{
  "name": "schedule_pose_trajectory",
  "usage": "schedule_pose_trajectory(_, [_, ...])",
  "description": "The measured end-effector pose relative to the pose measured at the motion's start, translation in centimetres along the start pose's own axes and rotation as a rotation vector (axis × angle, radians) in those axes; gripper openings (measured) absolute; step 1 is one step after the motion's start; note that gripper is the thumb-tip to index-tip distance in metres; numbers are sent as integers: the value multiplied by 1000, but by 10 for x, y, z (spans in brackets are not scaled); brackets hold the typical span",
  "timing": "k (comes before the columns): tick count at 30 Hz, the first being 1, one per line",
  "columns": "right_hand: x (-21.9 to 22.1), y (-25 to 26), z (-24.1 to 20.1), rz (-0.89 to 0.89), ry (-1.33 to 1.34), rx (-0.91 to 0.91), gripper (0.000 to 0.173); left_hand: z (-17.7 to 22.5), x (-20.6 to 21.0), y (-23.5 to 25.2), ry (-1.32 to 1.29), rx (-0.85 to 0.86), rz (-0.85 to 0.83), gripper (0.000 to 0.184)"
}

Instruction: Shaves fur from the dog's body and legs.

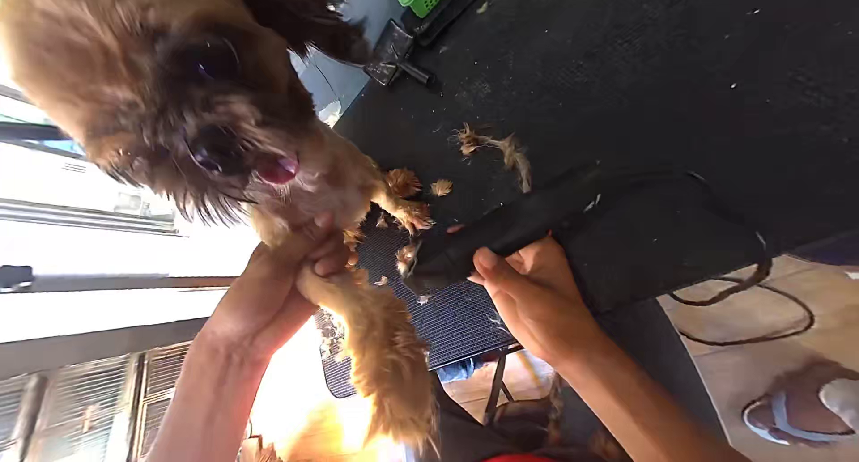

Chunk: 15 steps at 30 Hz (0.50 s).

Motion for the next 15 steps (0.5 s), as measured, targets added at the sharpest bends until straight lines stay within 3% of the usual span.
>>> schedule_pose_trajectory(5, [30,22,16,37,181,28,28,-7,-7,-12,-110,37,85,13])
schedule_pose_trajectory(11, [50,10,66,140,279,122,37,-9,-19,-19,-162,61,135,26])
schedule_pose_trajectory(15, [68,11,84,199,357,115,40,-10,-26,-16,-202,95,109,23])
Point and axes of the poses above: each hand's wrist, its own y-axis towards the middle knuckle, its own x-axis out of the palm, z = x × y, the point moved 1 cm from there along y, towards the middle knuckle, and after that the axes turned 1 degree about y, right-handed, at the moved point
